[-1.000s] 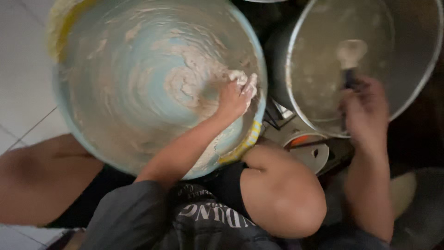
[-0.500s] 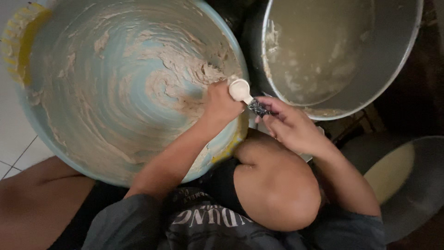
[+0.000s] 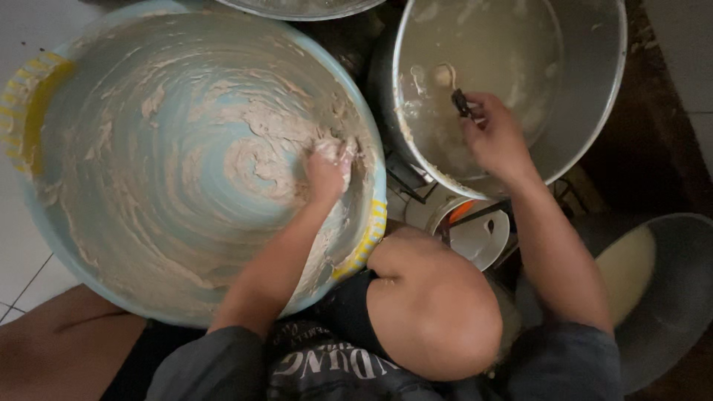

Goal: The person sits on the floor with a large basin of dough and scoops portions of dough with a scoop, scraping the dough off by hand and rolling it into balls. The formed dough balls are placed into pots of water beside the basin.

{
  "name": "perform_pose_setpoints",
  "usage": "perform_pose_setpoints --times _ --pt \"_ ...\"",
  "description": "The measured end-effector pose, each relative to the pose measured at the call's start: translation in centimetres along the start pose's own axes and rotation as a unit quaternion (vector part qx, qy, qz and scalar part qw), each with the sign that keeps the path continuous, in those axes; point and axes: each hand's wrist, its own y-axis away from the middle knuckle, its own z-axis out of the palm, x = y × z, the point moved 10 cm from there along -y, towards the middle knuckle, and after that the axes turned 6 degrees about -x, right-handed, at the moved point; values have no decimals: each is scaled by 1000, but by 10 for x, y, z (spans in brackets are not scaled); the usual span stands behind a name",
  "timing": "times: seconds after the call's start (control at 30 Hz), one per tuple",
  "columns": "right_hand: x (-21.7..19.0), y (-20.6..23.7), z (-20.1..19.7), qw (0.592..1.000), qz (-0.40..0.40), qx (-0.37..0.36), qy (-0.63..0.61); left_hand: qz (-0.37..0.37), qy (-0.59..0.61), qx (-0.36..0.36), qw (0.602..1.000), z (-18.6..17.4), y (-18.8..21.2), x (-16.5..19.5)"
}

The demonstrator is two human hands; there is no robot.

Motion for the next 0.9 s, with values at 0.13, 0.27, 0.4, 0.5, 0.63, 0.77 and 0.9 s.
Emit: perform_pose_setpoints --times 0.13,0.27,0.4,0.5,0.63,0.77,0.9 --pt "-9 6 -21 998 -19 53 30 -76 131 -102 983 17 -1 26" --pt "-34 59 -13 987 -22 -10 -158 237 -93 17 967 -23 16 143" --pt "-62 103 47 973 47 -165 -158 222 -50 -14 974 -32 21 175" --pt "-86 112 69 979 17 -186 -80 257 -44 -46 964 -29 26 183" --pt "-114 111 80 966 -103 -214 -105 171 -68 -74 980 -12 25 144" --pt "-74 101 101 932 46 -270 -237 159 -60 -72 983 -7 15 106" --pt "-42 90 78 917 83 -228 -318 66 -200 44 977 -50 -20 59"
